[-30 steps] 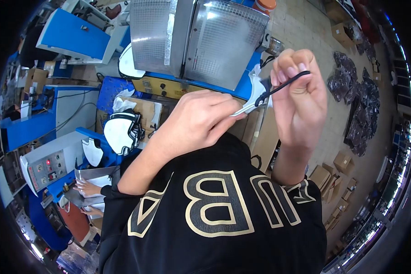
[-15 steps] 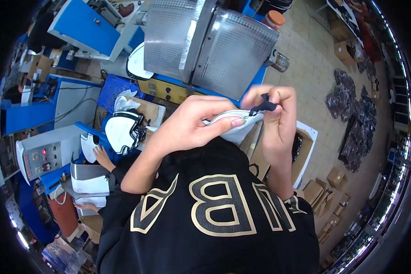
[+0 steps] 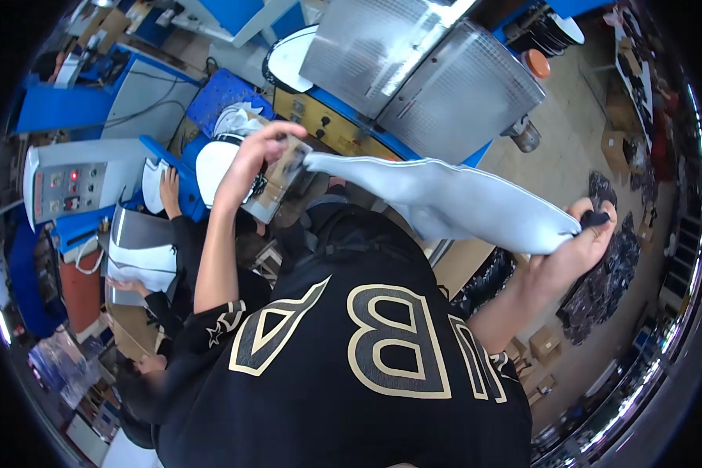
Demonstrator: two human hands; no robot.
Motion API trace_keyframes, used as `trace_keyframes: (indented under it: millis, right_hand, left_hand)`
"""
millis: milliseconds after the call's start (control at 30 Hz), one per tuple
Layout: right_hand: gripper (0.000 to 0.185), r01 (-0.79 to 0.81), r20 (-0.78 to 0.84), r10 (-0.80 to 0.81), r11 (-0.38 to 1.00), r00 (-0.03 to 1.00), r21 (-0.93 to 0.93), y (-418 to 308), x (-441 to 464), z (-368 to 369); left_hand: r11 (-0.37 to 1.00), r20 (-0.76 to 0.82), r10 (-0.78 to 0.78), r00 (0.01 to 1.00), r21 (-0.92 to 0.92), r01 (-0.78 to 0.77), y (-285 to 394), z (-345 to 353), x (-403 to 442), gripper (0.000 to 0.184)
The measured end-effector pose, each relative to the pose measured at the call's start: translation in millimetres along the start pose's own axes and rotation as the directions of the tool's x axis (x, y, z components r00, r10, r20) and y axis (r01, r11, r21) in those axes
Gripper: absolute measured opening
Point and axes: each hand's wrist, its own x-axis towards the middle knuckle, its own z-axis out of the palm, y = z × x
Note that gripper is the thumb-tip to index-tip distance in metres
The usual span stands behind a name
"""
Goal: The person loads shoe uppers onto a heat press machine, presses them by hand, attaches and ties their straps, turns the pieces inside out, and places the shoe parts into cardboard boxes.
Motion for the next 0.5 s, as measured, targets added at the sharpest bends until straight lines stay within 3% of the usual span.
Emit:
trace_keyframes:
  millis: [67, 100, 167, 233, 267, 300, 400, 433, 500]
  right_hand:
    - [0.023, -0.083, 0.046, 0.077, 0.988, 0.996, 0.13, -4, 3, -4]
    - [0.023, -0.11, 0.083, 0.098, 0.98, 0.992, 0.165, -8, 5, -5]
    - [0.022, -0.139, 0.149, 0.108, 0.967, 0.983, 0.212, -10, 7, -3]
    - [0.022, -0.152, 0.176, 0.115, 0.964, 0.978, 0.216, -9, 5, 10]
    - [0.022, -0.16, 0.186, 0.12, 0.963, 0.975, 0.218, -8, 3, 17]
    - [0.023, -0.187, 0.191, 0.148, 0.961, 0.97, 0.205, -7, 1, 21]
    - [0.025, -0.268, 0.27, 0.209, 0.942, 0.94, 0.205, 1, -8, 23]
    - [0.024, -0.274, 0.249, 0.219, 0.937, 0.943, 0.215, 1, -12, 27]
    - [0.024, -0.257, 0.168, 0.227, 0.948, 0.959, 0.19, 5, -17, 31]
  left_hand:
    - [0.983, -0.06, 0.037, 0.998, -0.179, -0.047, -36, -18, 6, 0.053]
    - [0.999, -0.075, 0.052, 0.996, 0.019, -0.051, -49, -14, 13, 0.06]
    - [0.999, -0.012, 0.018, 1.0, 0.051, -0.017, -74, 9, 23, 0.059]
    - [0.989, 0.047, 0.005, 0.999, -0.146, 0.002, -86, 39, 46, 0.058]
    - [0.942, 0.106, -0.024, 0.994, -0.332, 0.058, -93, 48, 62, 0.059]
    - [0.884, 0.079, -0.033, 0.996, -0.463, 0.066, -99, 57, 82, 0.054]
    - [0.829, 0.181, -0.115, 0.977, -0.524, 0.195, -108, 73, 134, 0.04]
    - [0.859, 0.159, -0.023, 0.987, -0.502, 0.101, -108, 79, 139, 0.032]
    - [0.871, 0.03, 0.017, 0.999, -0.491, 0.0, -115, 77, 143, 0.029]
